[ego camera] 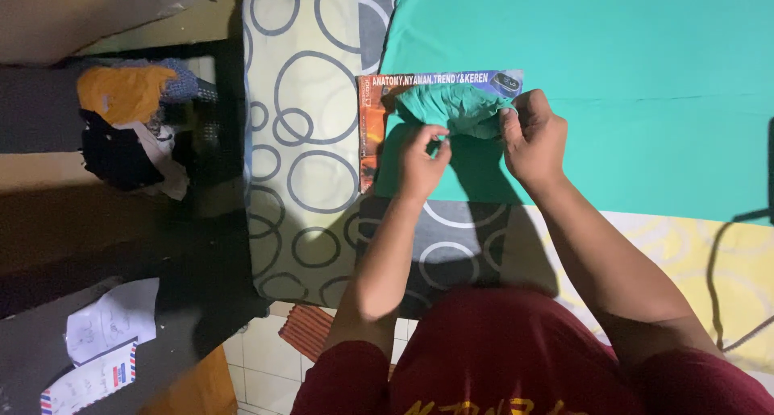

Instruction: Ironing and folding a green t-shirt using a folding guide

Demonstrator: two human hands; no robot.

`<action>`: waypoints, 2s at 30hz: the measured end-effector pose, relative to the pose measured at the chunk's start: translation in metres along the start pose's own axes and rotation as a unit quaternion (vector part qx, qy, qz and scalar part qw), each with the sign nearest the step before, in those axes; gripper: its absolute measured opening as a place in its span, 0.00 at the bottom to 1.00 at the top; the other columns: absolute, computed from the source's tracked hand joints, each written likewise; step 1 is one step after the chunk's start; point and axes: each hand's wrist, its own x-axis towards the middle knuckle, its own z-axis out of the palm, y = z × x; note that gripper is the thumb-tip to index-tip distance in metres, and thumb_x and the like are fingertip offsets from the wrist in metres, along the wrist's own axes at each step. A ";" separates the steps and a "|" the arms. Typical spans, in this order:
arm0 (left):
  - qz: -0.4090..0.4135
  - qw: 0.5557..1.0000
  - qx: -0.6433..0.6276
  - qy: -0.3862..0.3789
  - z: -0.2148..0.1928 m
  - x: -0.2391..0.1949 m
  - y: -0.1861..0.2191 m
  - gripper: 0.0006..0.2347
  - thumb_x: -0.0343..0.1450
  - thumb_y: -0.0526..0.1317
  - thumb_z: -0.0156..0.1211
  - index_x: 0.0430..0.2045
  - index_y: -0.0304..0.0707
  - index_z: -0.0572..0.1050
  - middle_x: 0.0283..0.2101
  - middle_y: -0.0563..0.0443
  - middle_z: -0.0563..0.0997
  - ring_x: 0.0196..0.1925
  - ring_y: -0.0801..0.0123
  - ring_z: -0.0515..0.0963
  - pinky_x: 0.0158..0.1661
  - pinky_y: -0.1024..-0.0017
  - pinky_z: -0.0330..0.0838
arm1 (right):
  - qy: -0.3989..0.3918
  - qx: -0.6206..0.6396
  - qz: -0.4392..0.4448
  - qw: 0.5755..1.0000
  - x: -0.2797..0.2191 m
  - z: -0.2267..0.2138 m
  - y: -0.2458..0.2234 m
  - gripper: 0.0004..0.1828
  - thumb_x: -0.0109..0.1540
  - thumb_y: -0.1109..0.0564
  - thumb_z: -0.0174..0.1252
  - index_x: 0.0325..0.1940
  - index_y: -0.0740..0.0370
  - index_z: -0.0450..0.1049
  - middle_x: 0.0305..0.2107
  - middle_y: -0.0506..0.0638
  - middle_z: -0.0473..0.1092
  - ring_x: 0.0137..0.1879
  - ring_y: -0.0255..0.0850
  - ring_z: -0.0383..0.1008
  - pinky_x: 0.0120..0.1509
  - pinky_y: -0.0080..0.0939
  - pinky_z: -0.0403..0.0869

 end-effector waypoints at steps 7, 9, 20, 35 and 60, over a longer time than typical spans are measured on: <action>-0.229 0.939 -0.258 -0.008 -0.025 0.007 0.020 0.22 0.61 0.32 0.74 0.50 0.44 0.77 0.35 0.53 0.83 0.35 0.80 0.78 0.40 0.80 0.75 | -0.003 -0.018 -0.006 1.000 -0.004 0.003 0.013 0.04 0.69 0.60 0.61 0.43 0.57 0.71 0.16 0.54 0.64 0.23 0.52 0.64 0.32 0.44 0.64; -0.190 0.958 -0.215 0.029 -0.018 0.005 0.012 0.22 0.60 0.29 0.74 0.49 0.43 0.78 0.35 0.52 0.77 0.34 0.75 0.78 0.39 0.78 0.76 | -0.002 -0.024 -0.004 1.000 -0.007 0.004 0.014 0.04 0.69 0.59 0.61 0.43 0.56 0.71 0.17 0.53 0.65 0.23 0.52 0.65 0.32 0.44 0.64; -0.050 0.993 0.028 0.105 -0.049 0.006 0.035 0.18 0.58 0.29 0.66 0.40 0.52 0.82 0.42 0.57 0.82 0.32 0.67 0.82 0.35 0.77 0.79 | -0.011 -0.126 -0.017 0.992 -0.017 -0.010 0.034 0.07 0.69 0.56 0.62 0.48 0.56 0.71 0.24 0.56 0.73 0.32 0.61 0.76 0.35 0.55 0.71; -0.007 0.987 0.083 0.135 -0.072 -0.048 0.028 0.18 0.57 0.26 0.57 0.34 0.51 0.83 0.38 0.56 0.77 0.35 0.63 0.81 0.36 0.69 0.78 | -0.154 -0.154 -0.061 0.974 -0.067 -0.007 0.037 0.18 0.59 0.51 0.66 0.52 0.53 0.74 0.32 0.58 0.74 0.40 0.61 0.78 0.48 0.60 0.76; -0.297 0.921 -0.239 -0.087 -0.070 0.010 -0.009 0.13 0.72 0.36 0.64 0.51 0.46 0.81 0.55 0.47 0.81 0.52 0.77 0.76 0.54 0.73 0.70 | -0.164 0.105 0.230 0.953 -0.044 -0.008 0.003 0.31 0.54 0.69 0.49 0.61 0.53 0.74 0.44 0.58 0.72 0.50 0.53 0.75 0.57 0.53 0.72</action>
